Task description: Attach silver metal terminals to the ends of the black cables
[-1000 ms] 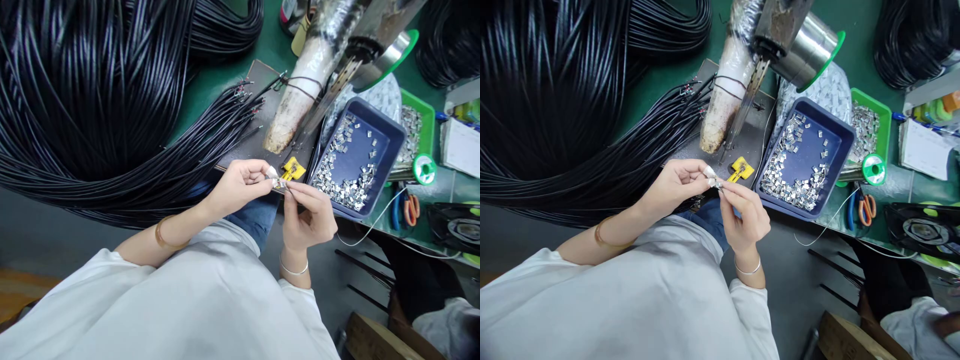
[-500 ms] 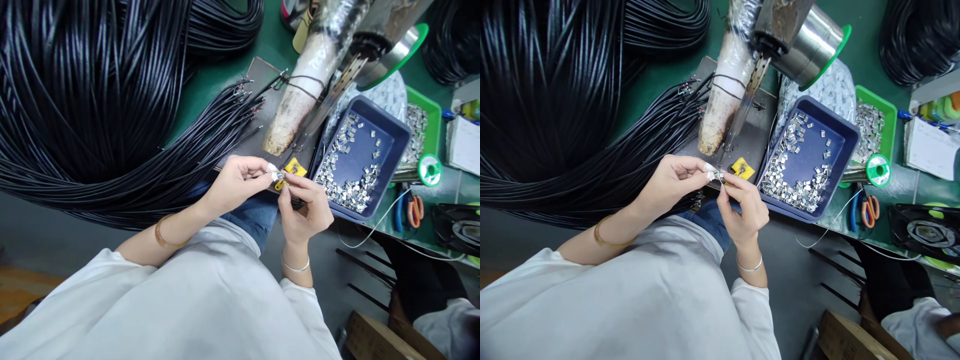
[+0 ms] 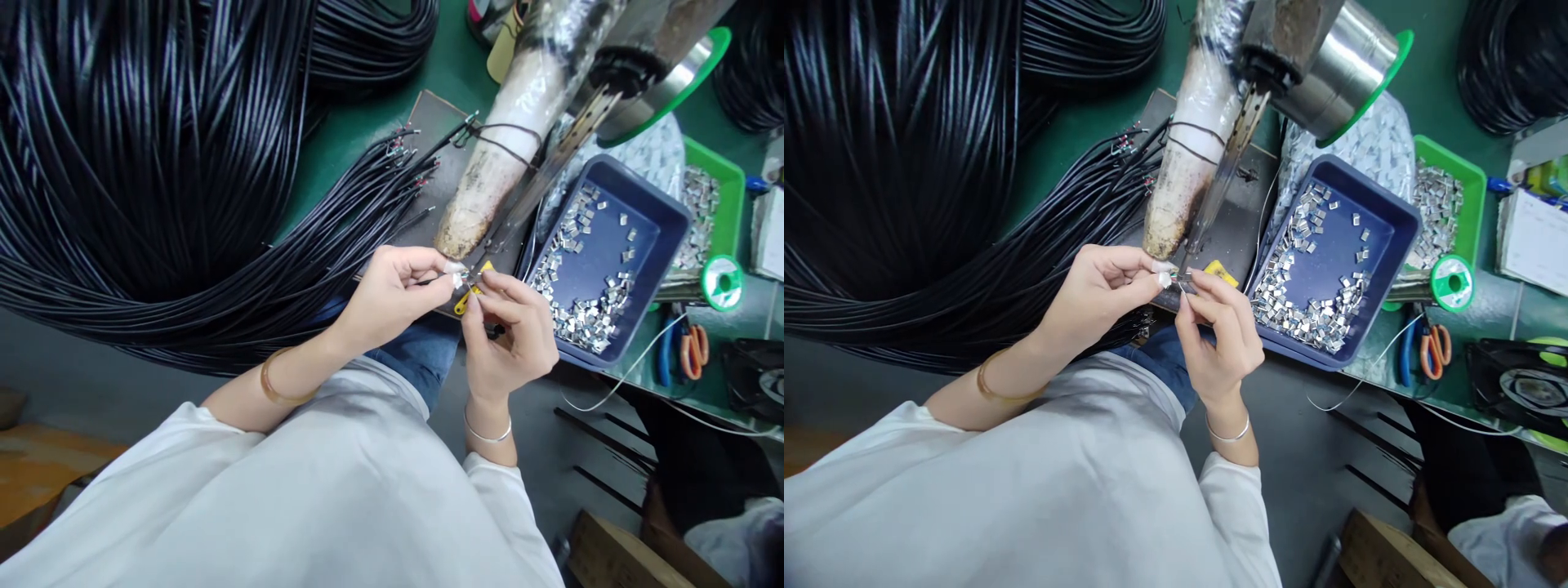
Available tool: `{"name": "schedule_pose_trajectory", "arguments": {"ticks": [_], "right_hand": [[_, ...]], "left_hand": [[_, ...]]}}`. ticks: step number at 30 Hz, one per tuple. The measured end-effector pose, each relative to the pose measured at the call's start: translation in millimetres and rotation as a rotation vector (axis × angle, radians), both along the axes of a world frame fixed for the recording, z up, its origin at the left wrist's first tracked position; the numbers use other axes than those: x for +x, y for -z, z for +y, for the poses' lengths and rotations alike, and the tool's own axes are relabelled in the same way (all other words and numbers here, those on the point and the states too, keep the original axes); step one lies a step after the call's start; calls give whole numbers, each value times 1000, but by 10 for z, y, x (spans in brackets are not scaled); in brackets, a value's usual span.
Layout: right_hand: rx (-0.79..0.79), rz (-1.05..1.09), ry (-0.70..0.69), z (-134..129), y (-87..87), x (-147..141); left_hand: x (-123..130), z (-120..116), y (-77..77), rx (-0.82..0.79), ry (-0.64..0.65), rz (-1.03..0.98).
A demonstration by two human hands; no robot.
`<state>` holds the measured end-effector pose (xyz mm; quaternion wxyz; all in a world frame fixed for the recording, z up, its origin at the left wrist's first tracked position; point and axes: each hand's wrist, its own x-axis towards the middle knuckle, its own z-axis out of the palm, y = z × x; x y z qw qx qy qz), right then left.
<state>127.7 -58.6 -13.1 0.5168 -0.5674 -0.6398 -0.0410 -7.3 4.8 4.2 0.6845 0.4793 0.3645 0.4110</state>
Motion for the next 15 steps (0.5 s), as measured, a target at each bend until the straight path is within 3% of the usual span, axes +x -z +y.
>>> {"name": "schedule_pose_trajectory", "arguments": {"ticks": [15], "right_hand": [[-36, -13, 22, -31, 17, 16]], "left_hand": [[-27, -13, 45, 7, 18, 63]]}}
